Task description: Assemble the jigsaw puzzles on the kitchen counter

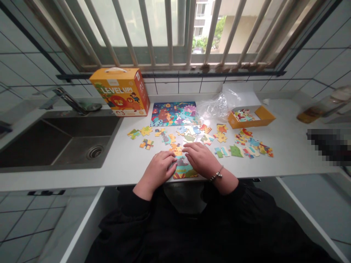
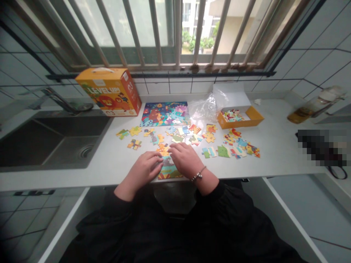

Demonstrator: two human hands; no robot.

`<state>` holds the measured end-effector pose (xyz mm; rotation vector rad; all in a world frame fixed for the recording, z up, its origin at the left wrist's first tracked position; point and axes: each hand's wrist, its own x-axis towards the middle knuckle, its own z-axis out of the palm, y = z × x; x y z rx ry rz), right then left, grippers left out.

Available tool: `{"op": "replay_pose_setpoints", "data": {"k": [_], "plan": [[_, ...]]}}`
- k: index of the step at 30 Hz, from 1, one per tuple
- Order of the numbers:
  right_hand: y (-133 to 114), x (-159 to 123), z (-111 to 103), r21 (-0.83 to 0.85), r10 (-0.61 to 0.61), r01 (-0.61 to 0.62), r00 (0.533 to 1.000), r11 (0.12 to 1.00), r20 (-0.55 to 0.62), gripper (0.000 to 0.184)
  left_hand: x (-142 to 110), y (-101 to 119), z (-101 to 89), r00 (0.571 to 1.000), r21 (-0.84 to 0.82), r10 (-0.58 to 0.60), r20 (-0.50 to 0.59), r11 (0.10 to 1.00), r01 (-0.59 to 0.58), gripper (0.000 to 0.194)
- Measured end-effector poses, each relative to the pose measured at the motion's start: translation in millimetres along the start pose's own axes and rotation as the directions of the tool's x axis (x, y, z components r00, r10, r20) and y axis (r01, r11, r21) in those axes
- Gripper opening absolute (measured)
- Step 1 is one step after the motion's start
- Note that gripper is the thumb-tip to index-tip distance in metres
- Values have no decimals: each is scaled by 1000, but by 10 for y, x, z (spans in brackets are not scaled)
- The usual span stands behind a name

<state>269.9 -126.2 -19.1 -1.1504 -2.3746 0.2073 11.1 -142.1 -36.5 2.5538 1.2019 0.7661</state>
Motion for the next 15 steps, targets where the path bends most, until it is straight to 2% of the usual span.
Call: {"op": "replay_pose_setpoints", "data": {"k": [4, 6, 10, 15], "plan": [[202, 467, 122, -12, -10, 12, 991, 1000, 133, 41, 12, 17, -19, 1000, -9, 9, 9, 1000, -9, 9], [281, 591, 159, -21, 1, 3, 982, 1000, 191, 40, 13, 30, -23, 1000, -5, 4, 16, 1000, -3, 8], [347, 667, 119, -43, 4, 7, 973, 999, 232, 29, 1, 45, -22, 1000, 6, -6, 22, 1000, 5, 9], [381, 673, 11, -36, -47, 58, 965, 998, 257, 27, 2, 43, -31, 999, 0, -9, 33, 1000, 9, 8]]}}
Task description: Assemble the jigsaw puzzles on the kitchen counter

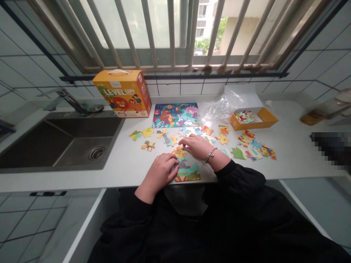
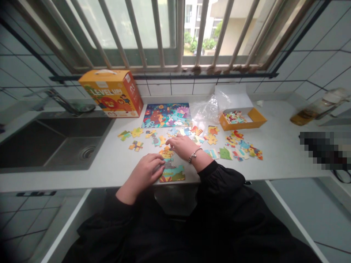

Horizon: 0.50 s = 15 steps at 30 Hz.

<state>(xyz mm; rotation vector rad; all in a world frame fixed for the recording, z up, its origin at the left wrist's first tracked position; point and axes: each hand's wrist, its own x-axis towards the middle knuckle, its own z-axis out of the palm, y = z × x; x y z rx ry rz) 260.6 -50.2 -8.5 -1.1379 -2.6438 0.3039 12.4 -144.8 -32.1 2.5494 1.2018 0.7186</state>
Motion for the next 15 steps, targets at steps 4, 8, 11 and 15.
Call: {"op": "replay_pose_setpoints", "data": {"k": [4, 8, 11, 15], "plan": [[71, -53, -29, -17, -17, 17, 1000, 1000, -9, 28, 6, 0, -3, 1000, -4, 3, 8, 1000, -3, 7], [198, -154, -102, -87, 15, -24, 995, 996, -99, 33, 4, 5, -3, 1000, 5, -2, 0, 1000, 2, 8], [326, -229, -188, -152, 108, -130, 984, 980, -143, 34, 0, 9, -7, 1000, 17, 4, -5, 1000, -4, 9], [408, -259, -251, -261, 299, -321, 947, 910, -120, 26, -1, 16, -13, 1000, 39, 13, 6, 999, -13, 10]]}}
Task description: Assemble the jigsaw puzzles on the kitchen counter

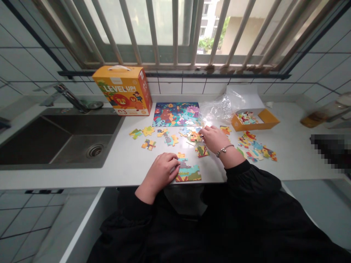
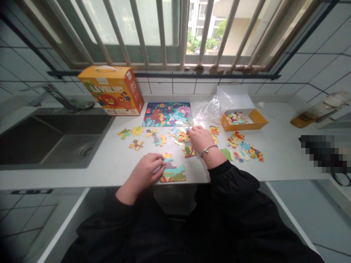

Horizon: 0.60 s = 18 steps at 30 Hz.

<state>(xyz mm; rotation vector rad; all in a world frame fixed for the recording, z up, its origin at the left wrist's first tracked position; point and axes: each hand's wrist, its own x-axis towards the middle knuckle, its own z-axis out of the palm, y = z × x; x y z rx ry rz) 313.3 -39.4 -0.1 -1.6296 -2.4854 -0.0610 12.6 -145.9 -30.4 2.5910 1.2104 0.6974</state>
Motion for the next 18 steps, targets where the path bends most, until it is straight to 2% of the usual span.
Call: {"op": "replay_pose_setpoints", "data": {"k": [3, 6, 8, 11, 13, 15, 18], "plan": [[-133, 44, -1, 39, -5, 6, 1000, 999, -16, 22, -2, 5, -3, 1000, 6, 6, 11, 1000, -6, 13], [-415, 130, 30, 171, -152, 157, 987, 973, -45, 22, -7, 15, -11, 1000, -13, 11, 24, 1000, -10, 12], [-618, 209, 75, 230, -227, 229, 973, 946, -35, 30, -11, 25, -23, 999, -37, 19, 38, 999, -17, 22], [-838, 350, 163, 252, -253, 234, 967, 939, 44, 56, -16, 41, -45, 998, -78, 31, 51, 997, -27, 47], [-900, 447, 210, 242, -238, 207, 965, 948, 110, 65, -20, 49, -52, 997, -98, 40, 62, 995, -33, 63], [-905, 531, 227, 232, -228, 191, 963, 954, 144, 62, -25, 54, -50, 996, -95, 43, 83, 995, -35, 73], [-860, 603, 195, 219, -226, 190, 962, 957, 151, 55, -27, 56, -37, 993, -67, 25, 112, 998, -17, 71]]}}
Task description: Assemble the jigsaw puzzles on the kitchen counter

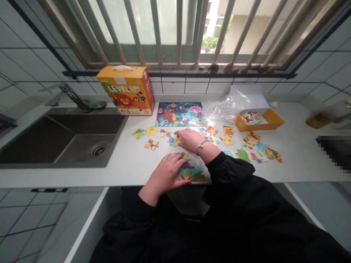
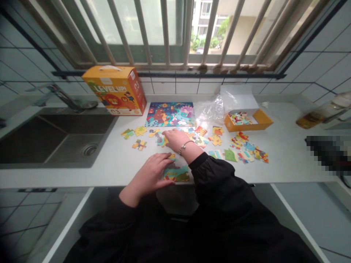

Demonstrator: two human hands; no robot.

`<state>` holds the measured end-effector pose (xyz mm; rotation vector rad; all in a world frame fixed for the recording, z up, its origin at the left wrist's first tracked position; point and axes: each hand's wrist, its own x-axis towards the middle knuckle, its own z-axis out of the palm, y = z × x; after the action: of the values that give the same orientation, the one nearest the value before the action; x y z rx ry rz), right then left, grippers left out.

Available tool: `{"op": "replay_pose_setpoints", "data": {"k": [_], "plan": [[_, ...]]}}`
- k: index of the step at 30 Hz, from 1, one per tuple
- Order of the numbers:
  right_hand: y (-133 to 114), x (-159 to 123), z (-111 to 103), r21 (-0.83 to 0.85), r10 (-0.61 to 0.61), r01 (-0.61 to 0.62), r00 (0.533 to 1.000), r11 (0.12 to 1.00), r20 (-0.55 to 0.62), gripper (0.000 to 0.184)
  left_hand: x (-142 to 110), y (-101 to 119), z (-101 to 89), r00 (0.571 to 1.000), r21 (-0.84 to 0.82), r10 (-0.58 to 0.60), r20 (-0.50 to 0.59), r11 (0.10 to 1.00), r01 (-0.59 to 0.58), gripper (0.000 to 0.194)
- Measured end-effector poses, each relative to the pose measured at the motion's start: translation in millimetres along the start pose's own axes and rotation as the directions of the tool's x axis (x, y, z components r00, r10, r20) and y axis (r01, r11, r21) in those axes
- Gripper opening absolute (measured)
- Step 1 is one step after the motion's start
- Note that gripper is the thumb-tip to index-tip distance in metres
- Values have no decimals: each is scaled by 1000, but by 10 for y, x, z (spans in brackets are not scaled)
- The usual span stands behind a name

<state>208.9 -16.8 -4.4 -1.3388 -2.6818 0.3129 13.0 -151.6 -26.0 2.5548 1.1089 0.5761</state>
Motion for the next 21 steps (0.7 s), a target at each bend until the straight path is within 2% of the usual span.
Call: {"op": "replay_pose_setpoints", "data": {"k": [6, 9, 12, 16, 21], "plan": [[66, -69, -117, -52, -25, 26, 999, 998, 20, 56, 6, -21, 13, 1000, -24, -6, -8, 1000, 5, 63], [148, -190, -144, -48, -29, 28, 999, 998, -16, 58, -1, -42, 31, 1000, -26, -15, -3, 1000, 15, 62], [263, -413, -175, 16, -20, 21, 999, 1000, -34, 61, -17, -61, 35, 999, -26, -33, 10, 999, 33, 62], [362, -795, -222, 121, -27, 21, 998, 992, 49, 73, -71, -89, -34, 998, -11, -60, 26, 998, 60, 60], [286, -1064, -198, 164, -124, 106, 987, 981, 105, 68, -156, -137, -156, 995, 2, -90, 35, 996, 90, 55]]}}
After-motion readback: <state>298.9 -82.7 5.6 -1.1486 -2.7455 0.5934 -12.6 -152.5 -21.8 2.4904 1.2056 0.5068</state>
